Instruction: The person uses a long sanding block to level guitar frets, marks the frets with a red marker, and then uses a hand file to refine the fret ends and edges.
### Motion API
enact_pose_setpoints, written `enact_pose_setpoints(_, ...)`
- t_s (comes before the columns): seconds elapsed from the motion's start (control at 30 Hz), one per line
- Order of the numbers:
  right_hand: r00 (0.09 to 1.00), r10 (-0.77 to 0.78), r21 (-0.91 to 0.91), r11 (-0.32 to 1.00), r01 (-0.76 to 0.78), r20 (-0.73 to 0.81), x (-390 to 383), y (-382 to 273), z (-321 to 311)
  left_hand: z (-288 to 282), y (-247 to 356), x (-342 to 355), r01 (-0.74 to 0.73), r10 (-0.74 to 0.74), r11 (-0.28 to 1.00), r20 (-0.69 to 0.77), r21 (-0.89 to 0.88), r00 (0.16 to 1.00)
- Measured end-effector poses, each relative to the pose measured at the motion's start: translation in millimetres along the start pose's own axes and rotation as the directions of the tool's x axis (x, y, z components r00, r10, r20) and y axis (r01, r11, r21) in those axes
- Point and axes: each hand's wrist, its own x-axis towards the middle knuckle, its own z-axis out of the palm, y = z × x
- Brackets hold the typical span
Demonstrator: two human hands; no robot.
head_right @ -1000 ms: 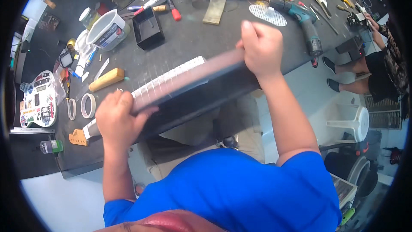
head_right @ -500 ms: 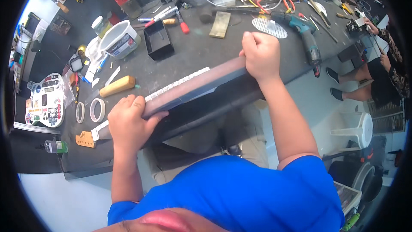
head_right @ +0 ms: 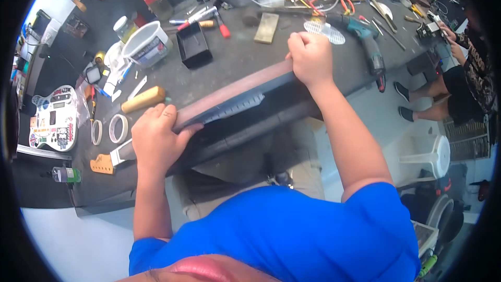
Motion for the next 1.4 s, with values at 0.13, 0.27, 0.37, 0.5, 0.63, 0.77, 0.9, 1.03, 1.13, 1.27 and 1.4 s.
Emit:
enact_pose_setpoints(0.13,0.97,-0.242,-0.248,0.938,0.243,0.036,28.5,2.1,11.8,-7.4,-24.5,35.4,0.066,-0.064,0.998,0.089,-0.014,0.994)
enact_pose_setpoints(0.27,0.998,-0.029,0.049,0.998,0.032,-0.049,6.0,2.0,3.5,1.4,-0.9,2.8,0.049,-0.048,0.998,0.027,-0.027,0.998)
enact_pose_setpoints(0.37,0.981,-0.194,-0.212,0.96,0.183,-0.032,34.9,7.8,9.3,-7.9,-11.8,25.0,0.045,-0.044,0.999,0.103,-0.014,0.994)
enact_pose_setpoints(0.5,0.97,-0.243,-0.265,0.934,0.24,0.023,15.7,-0.5,-0.8,-7.2,-3.8,10.5,0.055,-0.053,0.998,0.089,-0.017,0.995)
enact_pose_setpoints(0.63,0.999,-0.04,-0.061,0.997,0.039,-0.023,28.5,-5.5,2.7,-3.0,-8.6,18.0,0.055,-0.052,0.997,0.054,-0.054,0.997)
enact_pose_setpoints(0.77,0.984,-0.172,-0.202,0.963,0.177,0.043,21.1,-3.8,-4.7,-3.5,-15.4,17.8,0.029,-0.026,0.999,0.053,-0.046,0.998)
enact_pose_setpoints(0.9,0.969,-0.247,-0.104,0.963,0.247,0.012,-2.2,13.6,-14.5,1.9,-5.5,4.7,0.014,-0.013,0.999,0.016,-0.052,1.0)
enact_pose_setpoints(1.03,0.943,-0.33,-0.383,0.867,0.32,0.042,36.0,0.0,3.9,-5.6,-24.4,36.8,0.034,-0.03,0.999,0.111,-0.031,0.993)
enact_pose_setpoints(1.13,0.986,-0.165,-0.12,0.979,0.167,0.027,-11.5,-12.0,-12.8,-3.1,-6.4,-7.5,0.01,-0.009,1.0,0.033,-0.011,0.999)
enact_pose_setpoints(1.27,0.818,-0.557,-0.489,0.679,0.548,0.143,38.5,5.2,-5.7,-5.7,-21.6,25.2,0.024,-0.024,1.0,0.058,-0.002,0.998)
enact_pose_setpoints(1.4,0.912,-0.401,-0.337,0.849,0.407,0.092,7.1,0.6,-12.6,-0.2,-14.3,5.8,0.004,-0.002,0.999,0.033,-0.053,0.999)
